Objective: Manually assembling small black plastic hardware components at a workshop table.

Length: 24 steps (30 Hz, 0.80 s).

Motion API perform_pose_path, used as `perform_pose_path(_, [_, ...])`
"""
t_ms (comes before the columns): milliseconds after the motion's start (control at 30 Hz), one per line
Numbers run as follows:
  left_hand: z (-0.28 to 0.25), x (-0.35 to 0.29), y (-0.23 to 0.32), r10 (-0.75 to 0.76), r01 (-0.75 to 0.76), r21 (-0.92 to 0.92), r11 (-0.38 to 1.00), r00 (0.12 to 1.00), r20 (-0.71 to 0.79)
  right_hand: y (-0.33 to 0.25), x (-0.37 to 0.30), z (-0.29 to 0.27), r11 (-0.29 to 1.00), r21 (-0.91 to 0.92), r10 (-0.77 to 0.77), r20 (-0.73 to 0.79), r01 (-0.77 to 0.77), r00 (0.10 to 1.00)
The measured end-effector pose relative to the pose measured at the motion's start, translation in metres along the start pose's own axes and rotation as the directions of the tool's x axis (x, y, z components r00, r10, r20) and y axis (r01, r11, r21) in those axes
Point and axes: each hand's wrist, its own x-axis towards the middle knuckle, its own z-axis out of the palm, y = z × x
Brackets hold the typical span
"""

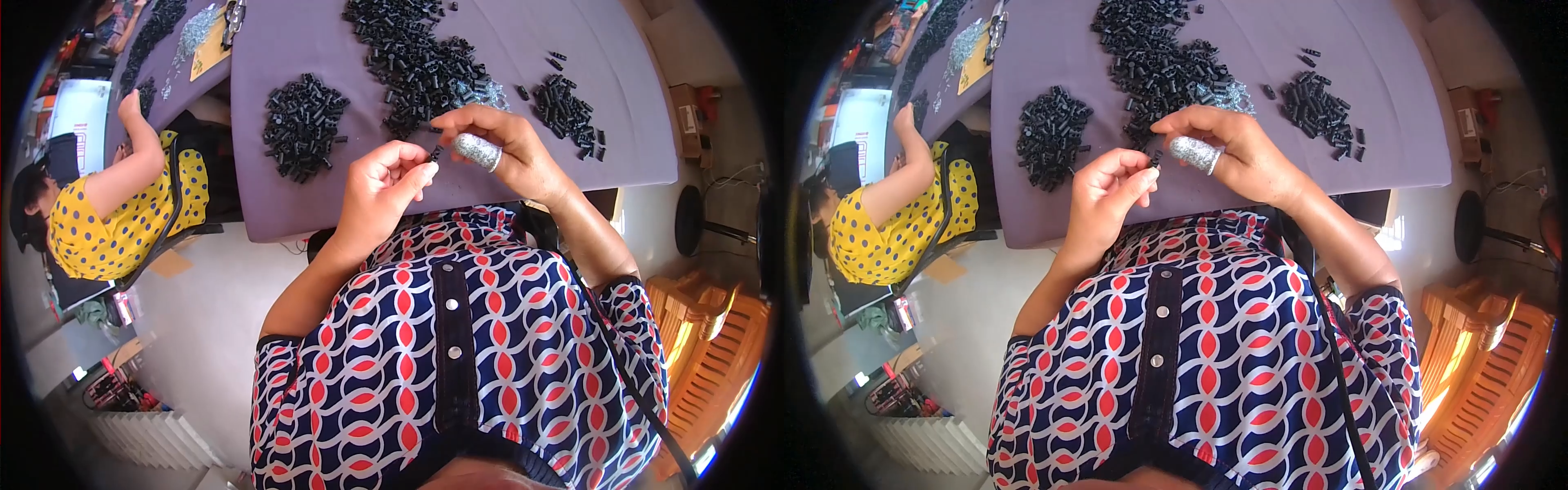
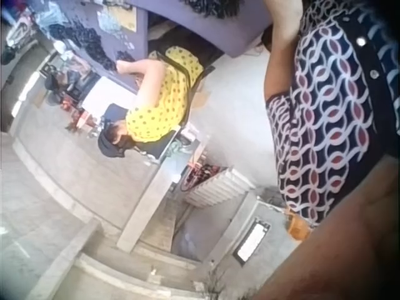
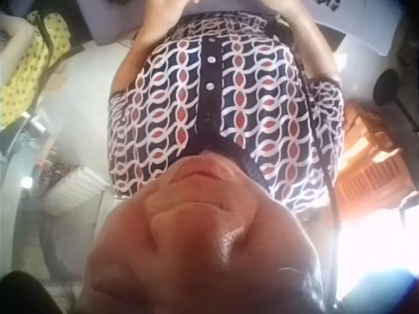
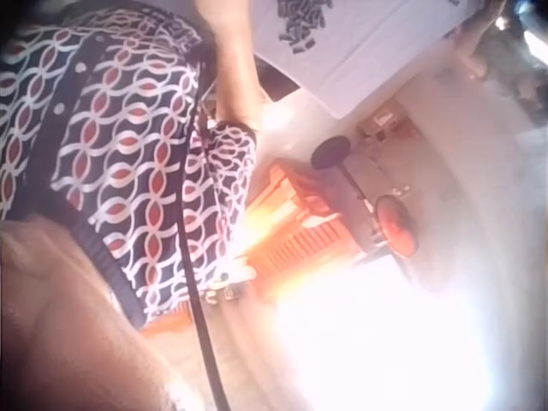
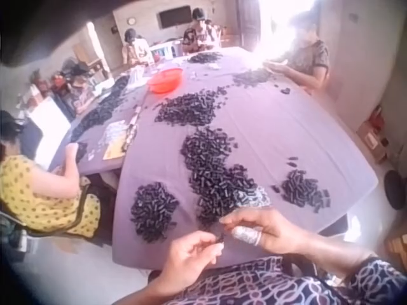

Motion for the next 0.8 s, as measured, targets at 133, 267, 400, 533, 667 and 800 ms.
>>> perform_pose_path(133, [0.0,-0.002,-0.001,0.04,-0.039,0.023,0.999,0.999,-0.021,-0.001,0.001,0.006,0.991,0.13,0.019,0.009,-0.02,1.0])
perform_pose_path(267, [0.0,-0.001,-0.003,0.047,-0.047,0.026,0.999,0.999,-0.02,0.005,0.004,0.013,0.988,0.154,-0.029,-0.026,0.033,0.999])
perform_pose_path(400, [-0.002,0.001,-0.005,0.025,-0.025,0.006,1.0,1.0,-0.015,0.003,0.003,0.011,0.999,0.027,-0.038,-0.026,0.039,0.999])
perform_pose_path(533, [-0.005,0.004,-0.008,-0.008,0.006,-0.036,0.999,0.999,-0.054,-0.007,0.002,0.016,0.929,-0.352,-0.116,0.008,0.112,0.993])
perform_pose_path(667, [-0.001,0.007,-0.005,-0.018,0.014,-0.082,0.997,0.999,-0.051,-0.002,0.006,0.022,0.723,-0.648,-0.302,0.014,0.239,0.953])
perform_pose_path(800, [-0.001,0.009,-0.009,-0.024,0.022,-0.059,0.998,0.999,-0.037,0.003,0.009,0.023,0.646,-0.714,-0.344,0.044,0.271,0.938])
